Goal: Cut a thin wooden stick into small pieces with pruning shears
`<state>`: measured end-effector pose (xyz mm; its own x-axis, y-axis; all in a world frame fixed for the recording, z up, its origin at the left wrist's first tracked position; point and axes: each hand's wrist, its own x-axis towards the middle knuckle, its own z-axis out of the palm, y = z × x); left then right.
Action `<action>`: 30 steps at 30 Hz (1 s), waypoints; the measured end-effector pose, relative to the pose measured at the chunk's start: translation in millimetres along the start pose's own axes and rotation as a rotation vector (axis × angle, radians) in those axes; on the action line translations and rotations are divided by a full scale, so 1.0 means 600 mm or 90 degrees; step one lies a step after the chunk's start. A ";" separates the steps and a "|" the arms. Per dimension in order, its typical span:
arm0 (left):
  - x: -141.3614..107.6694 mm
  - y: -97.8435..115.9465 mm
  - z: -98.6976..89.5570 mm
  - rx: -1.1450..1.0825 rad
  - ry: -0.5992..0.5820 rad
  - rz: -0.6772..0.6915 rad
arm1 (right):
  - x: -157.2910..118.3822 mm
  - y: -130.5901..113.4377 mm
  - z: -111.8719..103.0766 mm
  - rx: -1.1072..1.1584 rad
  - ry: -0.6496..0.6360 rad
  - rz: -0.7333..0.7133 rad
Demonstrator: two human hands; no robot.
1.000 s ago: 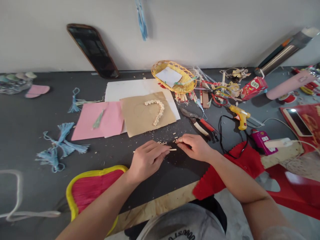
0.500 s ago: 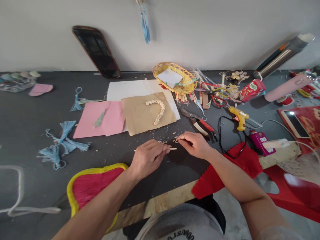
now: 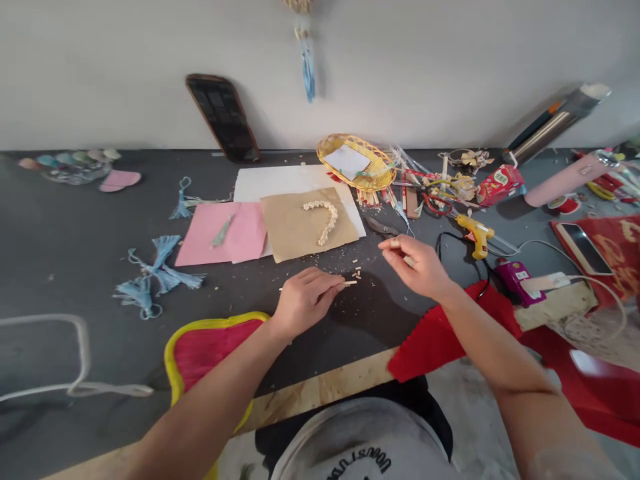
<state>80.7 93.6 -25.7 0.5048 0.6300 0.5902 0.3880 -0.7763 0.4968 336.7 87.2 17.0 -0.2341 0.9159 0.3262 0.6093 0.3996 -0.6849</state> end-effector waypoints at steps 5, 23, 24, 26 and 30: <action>-0.003 0.003 0.000 0.004 -0.003 0.010 | -0.007 0.013 -0.077 -0.095 0.118 0.055; 0.001 0.016 0.002 0.004 -0.026 0.086 | 0.035 0.134 -0.236 -0.342 0.229 0.177; 0.001 0.016 0.003 0.003 -0.026 0.089 | 0.047 0.141 -0.226 -0.341 0.195 0.179; 0.001 0.015 0.003 0.004 -0.025 0.090 | 0.073 0.151 -0.203 -0.349 0.138 0.196; 0.000 0.012 0.002 0.013 -0.022 0.087 | 0.111 0.150 -0.151 -0.377 0.014 0.232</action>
<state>84.4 87.6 -23.0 0.5800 0.5177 0.6290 0.3297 -0.8552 0.3998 444.5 180.8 35.9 0.0753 0.9842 0.1603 0.9585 -0.0272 -0.2837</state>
